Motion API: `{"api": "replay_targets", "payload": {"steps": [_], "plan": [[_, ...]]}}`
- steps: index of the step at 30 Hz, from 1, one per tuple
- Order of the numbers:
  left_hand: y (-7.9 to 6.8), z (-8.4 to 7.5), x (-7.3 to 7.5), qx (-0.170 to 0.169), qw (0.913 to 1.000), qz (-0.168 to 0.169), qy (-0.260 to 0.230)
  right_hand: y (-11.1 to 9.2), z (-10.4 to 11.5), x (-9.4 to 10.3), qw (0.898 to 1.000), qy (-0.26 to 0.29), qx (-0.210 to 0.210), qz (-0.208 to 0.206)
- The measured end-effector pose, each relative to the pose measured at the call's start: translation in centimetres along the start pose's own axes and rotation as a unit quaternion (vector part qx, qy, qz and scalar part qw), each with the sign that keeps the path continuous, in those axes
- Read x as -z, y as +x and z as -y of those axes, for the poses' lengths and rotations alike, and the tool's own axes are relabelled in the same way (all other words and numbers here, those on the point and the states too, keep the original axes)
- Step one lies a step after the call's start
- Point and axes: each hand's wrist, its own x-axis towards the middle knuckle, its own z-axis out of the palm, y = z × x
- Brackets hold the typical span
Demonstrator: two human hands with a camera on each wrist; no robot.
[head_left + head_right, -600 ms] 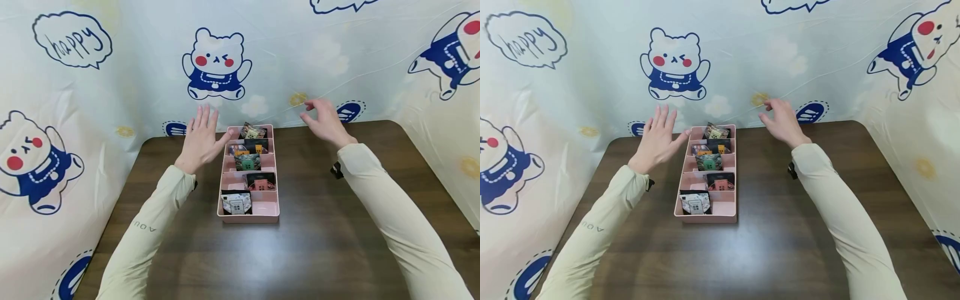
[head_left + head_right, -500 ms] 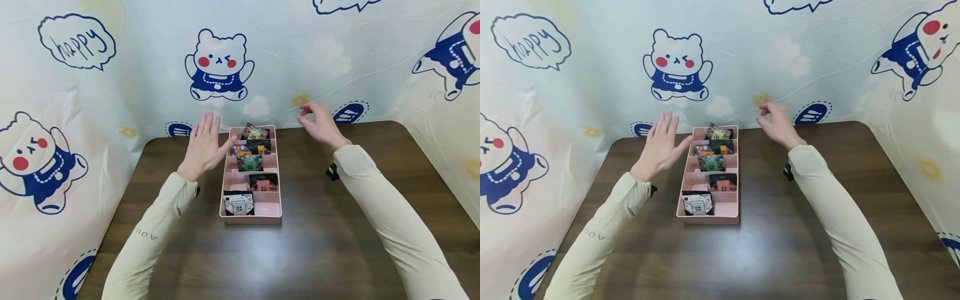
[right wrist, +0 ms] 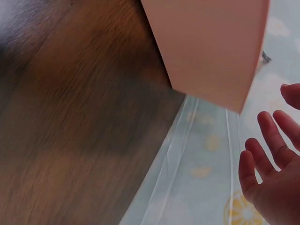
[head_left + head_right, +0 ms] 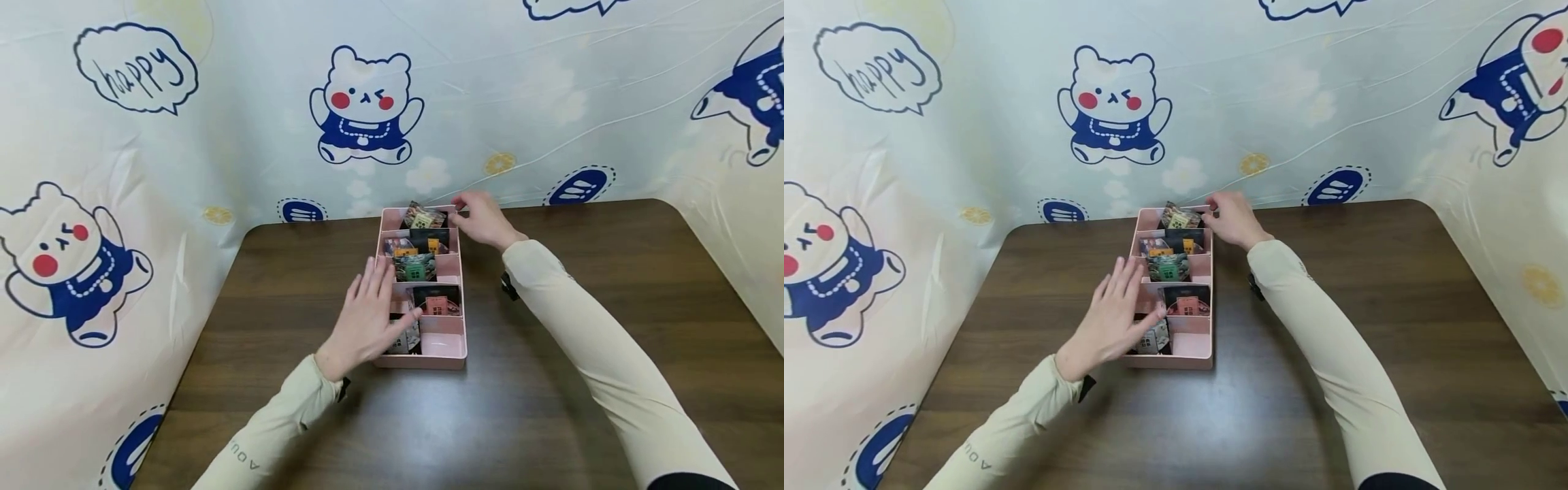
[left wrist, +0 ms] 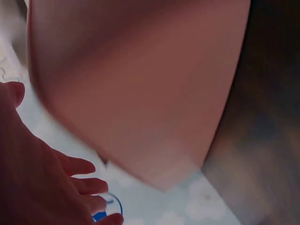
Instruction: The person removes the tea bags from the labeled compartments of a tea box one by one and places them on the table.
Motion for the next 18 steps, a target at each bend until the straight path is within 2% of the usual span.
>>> {"api": "replay_targets", "payload": {"steps": [8,18], "plan": [[-1.8,-1.9,-1.9,0.000,1.0000,0.006,-0.001,1.1,0.7,-1.7,0.999,-0.041,0.003,0.012],[-2.3,-2.0,-3.3,-0.006,0.9987,-0.043,0.028,1.3,0.9,-2.6,0.998,-0.047,-0.040,0.014]]}}
